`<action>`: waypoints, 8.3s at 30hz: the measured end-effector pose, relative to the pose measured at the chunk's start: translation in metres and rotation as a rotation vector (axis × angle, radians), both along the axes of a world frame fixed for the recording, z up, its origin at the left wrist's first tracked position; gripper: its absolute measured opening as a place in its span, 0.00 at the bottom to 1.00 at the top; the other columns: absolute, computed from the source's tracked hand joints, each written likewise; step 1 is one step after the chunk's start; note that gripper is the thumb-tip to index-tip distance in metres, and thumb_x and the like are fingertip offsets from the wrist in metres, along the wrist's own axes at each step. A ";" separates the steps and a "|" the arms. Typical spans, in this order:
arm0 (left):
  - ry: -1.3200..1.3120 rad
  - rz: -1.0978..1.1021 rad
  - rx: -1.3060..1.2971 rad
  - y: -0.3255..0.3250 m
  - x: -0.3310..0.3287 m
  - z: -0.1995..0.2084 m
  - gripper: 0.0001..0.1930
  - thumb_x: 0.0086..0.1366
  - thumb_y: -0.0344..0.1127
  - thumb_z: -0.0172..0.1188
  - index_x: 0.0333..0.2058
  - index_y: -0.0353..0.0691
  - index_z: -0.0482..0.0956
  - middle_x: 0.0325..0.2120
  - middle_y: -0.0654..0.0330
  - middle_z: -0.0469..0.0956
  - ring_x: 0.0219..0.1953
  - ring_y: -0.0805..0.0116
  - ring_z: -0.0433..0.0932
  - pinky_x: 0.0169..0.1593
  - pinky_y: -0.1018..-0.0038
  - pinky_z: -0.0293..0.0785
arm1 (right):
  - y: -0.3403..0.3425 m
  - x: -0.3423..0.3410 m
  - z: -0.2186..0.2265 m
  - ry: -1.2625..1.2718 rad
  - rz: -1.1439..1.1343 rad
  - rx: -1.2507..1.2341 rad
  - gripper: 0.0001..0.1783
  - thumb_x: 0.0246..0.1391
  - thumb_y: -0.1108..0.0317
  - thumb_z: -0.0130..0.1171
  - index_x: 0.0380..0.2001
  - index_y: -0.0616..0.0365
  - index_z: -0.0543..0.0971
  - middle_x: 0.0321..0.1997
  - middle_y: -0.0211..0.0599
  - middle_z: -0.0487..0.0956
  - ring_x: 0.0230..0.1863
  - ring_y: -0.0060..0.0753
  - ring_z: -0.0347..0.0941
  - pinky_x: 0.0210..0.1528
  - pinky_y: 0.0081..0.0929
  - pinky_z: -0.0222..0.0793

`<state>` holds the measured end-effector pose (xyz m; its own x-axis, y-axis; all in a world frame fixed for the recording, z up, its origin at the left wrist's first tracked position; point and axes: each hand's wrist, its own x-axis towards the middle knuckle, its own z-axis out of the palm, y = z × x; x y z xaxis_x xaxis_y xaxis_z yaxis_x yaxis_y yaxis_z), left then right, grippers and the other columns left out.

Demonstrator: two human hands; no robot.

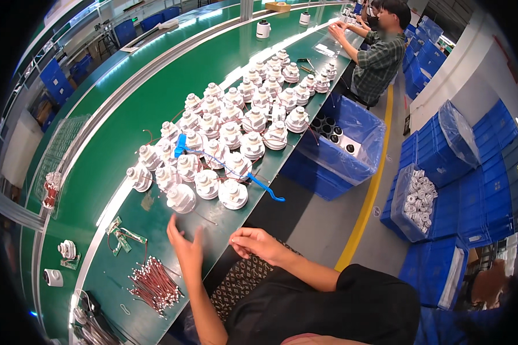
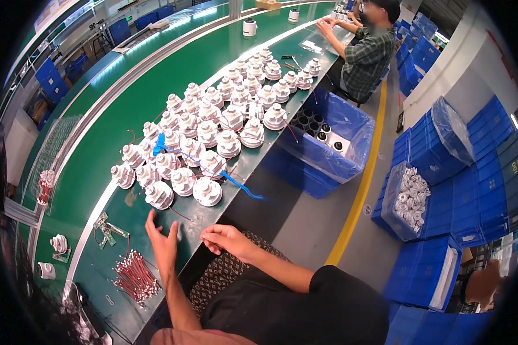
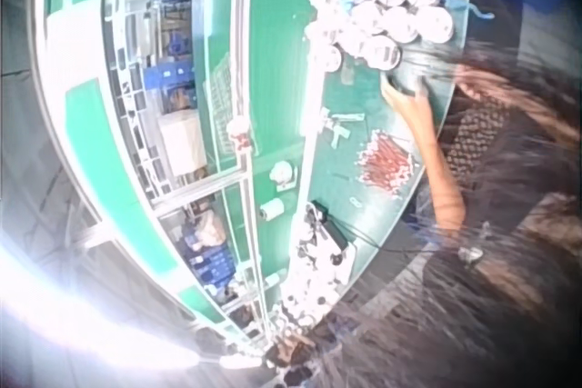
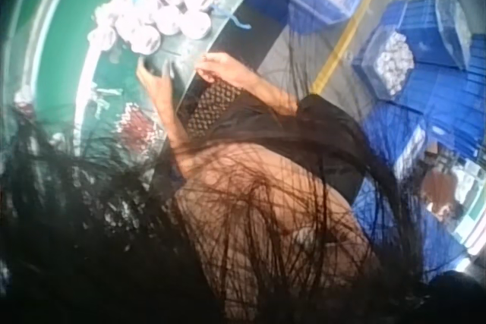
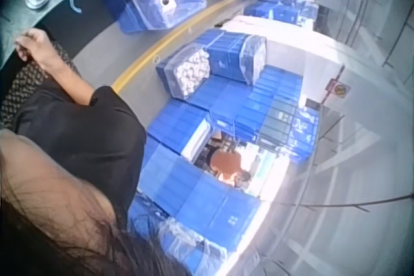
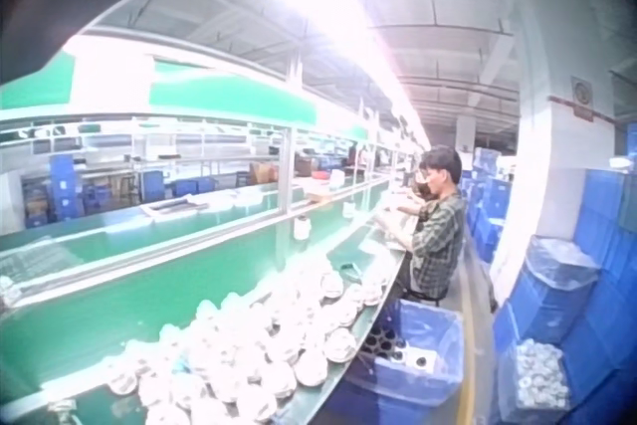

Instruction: The person assembles electronic components by connecting wire harnesses to circuit boards and attaching them to device bases.

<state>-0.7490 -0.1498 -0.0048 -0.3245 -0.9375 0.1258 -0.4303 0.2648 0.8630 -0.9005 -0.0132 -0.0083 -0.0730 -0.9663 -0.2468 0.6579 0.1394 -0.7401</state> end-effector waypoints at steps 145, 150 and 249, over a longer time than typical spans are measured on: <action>1.053 0.319 0.229 -0.001 0.221 0.073 0.25 0.66 0.52 0.53 0.53 0.40 0.68 0.34 0.67 0.74 0.33 0.78 0.71 0.35 0.80 0.70 | -0.087 0.065 0.057 0.790 -0.094 -0.717 0.07 0.43 0.76 0.66 0.29 0.58 0.82 0.27 0.29 0.75 0.35 0.29 0.71 0.55 0.41 0.65; 0.963 0.161 0.598 0.049 0.131 0.061 0.23 0.71 0.43 0.47 0.57 0.32 0.66 0.36 0.62 0.76 0.36 0.75 0.74 0.34 0.79 0.74 | -0.082 0.082 0.065 0.990 -0.073 -0.791 0.08 0.40 0.75 0.67 0.28 0.58 0.82 0.28 0.31 0.74 0.35 0.34 0.71 0.49 0.35 0.67; 1.034 0.088 0.791 0.088 0.066 0.032 0.26 0.72 0.42 0.44 0.64 0.37 0.55 0.42 0.54 0.75 0.36 0.67 0.79 0.36 0.64 0.83 | -0.057 0.054 0.030 1.089 -0.034 -0.640 0.07 0.42 0.76 0.66 0.29 0.60 0.83 0.28 0.33 0.81 0.29 0.31 0.76 0.33 0.26 0.69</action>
<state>-0.6829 -0.0620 0.0268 -0.3445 -0.8849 -0.3134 0.5326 -0.4592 0.7110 -0.8462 -0.0701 0.0219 0.0291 -0.8841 0.4663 -0.3373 -0.4478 -0.8280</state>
